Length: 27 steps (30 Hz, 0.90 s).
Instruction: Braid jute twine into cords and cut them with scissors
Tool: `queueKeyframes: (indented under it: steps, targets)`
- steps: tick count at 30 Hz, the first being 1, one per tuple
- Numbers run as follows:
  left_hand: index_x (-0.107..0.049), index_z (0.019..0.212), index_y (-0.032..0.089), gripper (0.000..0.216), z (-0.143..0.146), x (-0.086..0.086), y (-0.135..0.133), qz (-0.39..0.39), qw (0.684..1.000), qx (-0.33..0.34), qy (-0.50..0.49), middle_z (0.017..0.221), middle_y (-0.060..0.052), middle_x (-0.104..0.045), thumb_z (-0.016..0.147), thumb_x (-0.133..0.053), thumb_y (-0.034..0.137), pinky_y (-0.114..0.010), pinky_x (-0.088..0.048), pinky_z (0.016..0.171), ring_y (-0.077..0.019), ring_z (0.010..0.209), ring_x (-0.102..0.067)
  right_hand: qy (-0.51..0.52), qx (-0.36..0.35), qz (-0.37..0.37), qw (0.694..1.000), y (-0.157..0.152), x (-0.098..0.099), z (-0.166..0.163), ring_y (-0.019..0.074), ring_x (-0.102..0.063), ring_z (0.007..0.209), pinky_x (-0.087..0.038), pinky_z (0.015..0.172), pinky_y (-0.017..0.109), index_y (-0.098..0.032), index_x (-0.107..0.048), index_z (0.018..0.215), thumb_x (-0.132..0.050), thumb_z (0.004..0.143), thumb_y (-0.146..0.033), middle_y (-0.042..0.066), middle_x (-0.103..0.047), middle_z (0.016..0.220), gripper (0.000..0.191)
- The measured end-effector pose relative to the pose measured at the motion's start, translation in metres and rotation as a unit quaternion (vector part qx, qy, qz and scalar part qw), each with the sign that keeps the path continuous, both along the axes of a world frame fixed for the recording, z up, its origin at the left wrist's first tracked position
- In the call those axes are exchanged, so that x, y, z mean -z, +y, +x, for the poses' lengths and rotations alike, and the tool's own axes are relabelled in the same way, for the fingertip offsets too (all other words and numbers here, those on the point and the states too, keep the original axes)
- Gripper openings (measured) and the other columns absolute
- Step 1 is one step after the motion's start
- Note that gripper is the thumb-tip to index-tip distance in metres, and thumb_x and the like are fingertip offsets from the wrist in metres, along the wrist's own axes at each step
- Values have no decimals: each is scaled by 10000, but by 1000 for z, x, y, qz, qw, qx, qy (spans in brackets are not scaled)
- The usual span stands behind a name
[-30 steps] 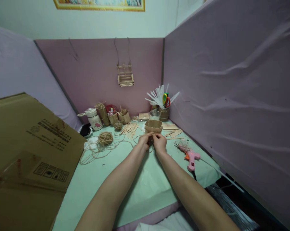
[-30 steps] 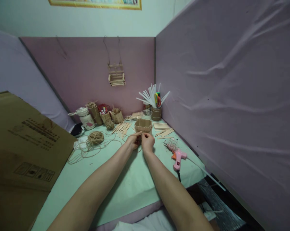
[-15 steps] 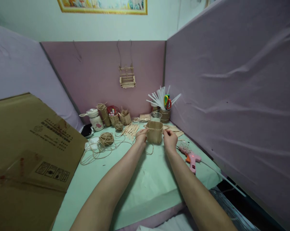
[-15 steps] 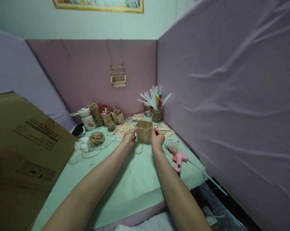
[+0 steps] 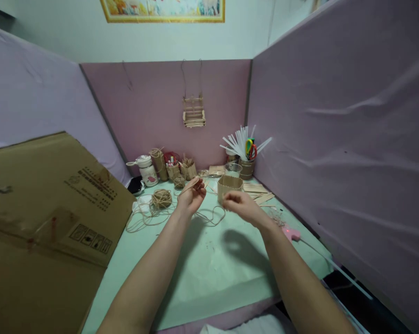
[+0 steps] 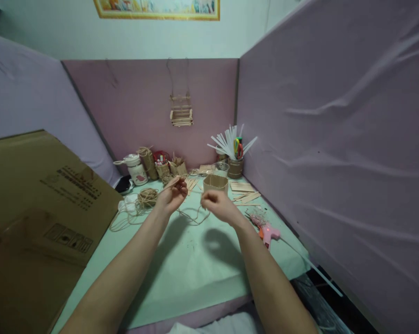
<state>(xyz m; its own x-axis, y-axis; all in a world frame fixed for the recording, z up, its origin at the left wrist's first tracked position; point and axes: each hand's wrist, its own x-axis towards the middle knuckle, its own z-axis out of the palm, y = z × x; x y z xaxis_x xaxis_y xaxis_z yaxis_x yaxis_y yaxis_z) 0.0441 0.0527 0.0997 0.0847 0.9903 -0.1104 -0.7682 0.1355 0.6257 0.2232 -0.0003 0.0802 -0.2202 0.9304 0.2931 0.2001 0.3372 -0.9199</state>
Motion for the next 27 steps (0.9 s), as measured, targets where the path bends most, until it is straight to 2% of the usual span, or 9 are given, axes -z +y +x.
queueKeyframes:
  steps: [2,6,9,15,17,20,22,24,27]
  targets:
    - [-581,705,127,73,-10,4,-18,-7,999,25,-24,701,-20,-596,734,-644,105,-141,-406,491,-52,598,-536,-60,-28,-22,998,-2,13,-11,124,-477,507,-337,486,236,-155,-648,600,-637,665,-363,4,-591,537,218]
    - [-579,724,123,75,-16,27,-46,-47,998,45,-26,692,-13,-579,744,-651,118,-127,-403,467,-37,558,-512,22,96,26,995,6,28,-37,151,-551,629,-414,584,260,-162,-674,796,-642,689,-414,33,-653,696,276]
    - [-582,742,132,113,-11,50,-58,-55,997,44,-6,659,3,-557,710,-691,131,-128,-382,438,-34,516,-489,91,30,19,995,7,31,-56,159,-591,732,-457,670,272,-180,-653,954,-645,695,-391,41,-670,823,334]
    - [-637,768,142,127,-4,68,-79,-58,988,120,83,686,-20,-597,708,-711,226,-114,-331,412,-28,505,-484,130,69,2,989,12,51,-66,148,-552,648,-439,612,264,-175,-666,769,-616,707,-403,31,-649,714,242]
    - [-663,725,130,173,-11,58,-91,-13,944,256,208,719,-64,-642,702,-715,293,-129,-288,379,-32,476,-471,143,97,-11,985,16,57,-62,135,-512,584,-414,560,257,-173,-659,770,-618,697,-416,16,-622,653,257]
    - [-711,744,141,172,-27,32,-105,144,790,488,342,756,-110,-689,637,-755,269,-209,-405,469,-126,561,-569,133,95,-11,987,18,60,-56,131,-495,572,-401,554,258,-175,-657,773,-616,696,-403,5,-602,628,244]
    - [-714,731,158,166,-37,19,-104,201,816,392,375,716,-93,-679,652,-734,303,-248,-443,532,-149,579,-573,112,69,-1,991,15,58,-55,137,-516,614,-406,586,261,-179,-656,773,-608,709,-385,8,-614,663,221]
    - [-701,767,175,146,-44,17,-94,227,878,113,406,785,-82,-671,701,-685,304,-249,-468,656,-155,704,-592,89,33,5,995,9,56,-57,143,-535,664,-410,620,262,-179,-653,770,-599,721,-364,14,-630,716,199]
    - [-677,852,197,239,-44,34,-76,233,841,-30,488,916,-61,-656,622,-730,232,-257,-460,757,-172,865,-584,84,-8,-6,996,3,54,-62,139,-540,678,-407,630,258,-178,-622,783,-605,718,-339,5,-620,734,174]
